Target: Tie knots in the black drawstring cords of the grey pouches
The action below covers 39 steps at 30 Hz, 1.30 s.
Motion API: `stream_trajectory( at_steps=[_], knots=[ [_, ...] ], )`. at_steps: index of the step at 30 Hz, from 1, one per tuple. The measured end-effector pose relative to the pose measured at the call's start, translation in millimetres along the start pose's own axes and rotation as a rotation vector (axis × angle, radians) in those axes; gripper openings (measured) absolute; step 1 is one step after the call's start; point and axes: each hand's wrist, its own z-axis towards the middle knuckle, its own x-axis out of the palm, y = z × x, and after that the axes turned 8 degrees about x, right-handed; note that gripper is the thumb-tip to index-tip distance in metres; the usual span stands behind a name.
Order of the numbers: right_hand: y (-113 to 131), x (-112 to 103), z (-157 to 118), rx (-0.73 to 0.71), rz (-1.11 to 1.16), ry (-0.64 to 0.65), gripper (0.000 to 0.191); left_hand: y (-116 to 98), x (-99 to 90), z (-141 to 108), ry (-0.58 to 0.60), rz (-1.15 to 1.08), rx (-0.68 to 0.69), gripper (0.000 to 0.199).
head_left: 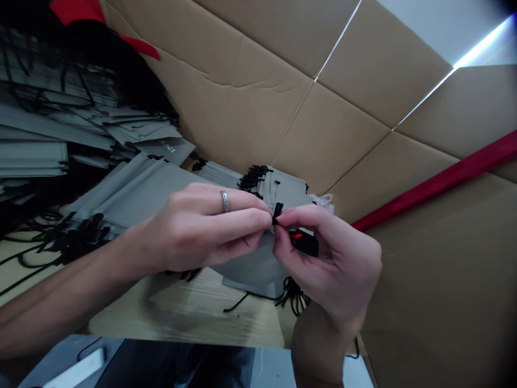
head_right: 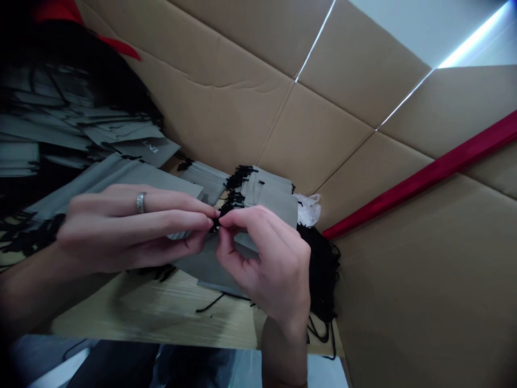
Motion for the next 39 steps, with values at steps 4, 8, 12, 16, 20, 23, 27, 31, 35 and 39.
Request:
stream_trajectory(
  at_steps=[4,8,12,16,20,23,27,31,35,39],
  knots=[
    [-2.5,2.2,-2.2,0.015,0.039,-0.012,0.028,-0.2,-1.6,5.4,-0.034,-0.067,-0.057,0.013],
    [-4.8,3.4,-2.6,0.016,0.111,-0.028,0.027,2.6,-1.9,11.1,-0.055,-0.202,-0.13,0.017],
    [-7.3,3.3,-1.3,0.01,0.154,-0.052,0.027,7.0,-1.2,14.3,-0.038,-0.385,-0.218,0.015],
    [-8.2,2.8,-0.4,0.0,0.179,-0.052,0.028,9.7,-2.0,15.7,-0.038,-0.457,-0.226,0.014],
    [-8.9,4.6,0.2,0.0,0.196,-0.055,0.027,9.7,-3.1,16.9,-0.021,-0.46,-0.229,0.016],
    [-10.1,7.0,1.2,-0.003,0.179,-0.117,0.026,8.6,-3.9,19.4,-0.012,-0.617,-0.388,0.014],
    [-9.8,4.4,2.0,-0.04,0.134,-0.182,0.029,7.1,-7.8,25.4,0.268,-0.928,-0.716,0.014],
    [-10.4,-7.5,-1.4,0.037,0.18,-0.085,0.033,3.4,-16.7,32.0,0.489,-0.889,-0.727,0.033],
    [-16.5,-15.8,-3.2,0.128,0.425,0.108,0.058,-2.4,-24.4,34.4,0.525,-0.783,-0.691,0.035],
    [-23.3,-12.2,1.3,0.076,0.446,0.249,0.046,-6.4,-25.3,31.7,0.511,-0.69,-0.592,0.034]
  ],
)
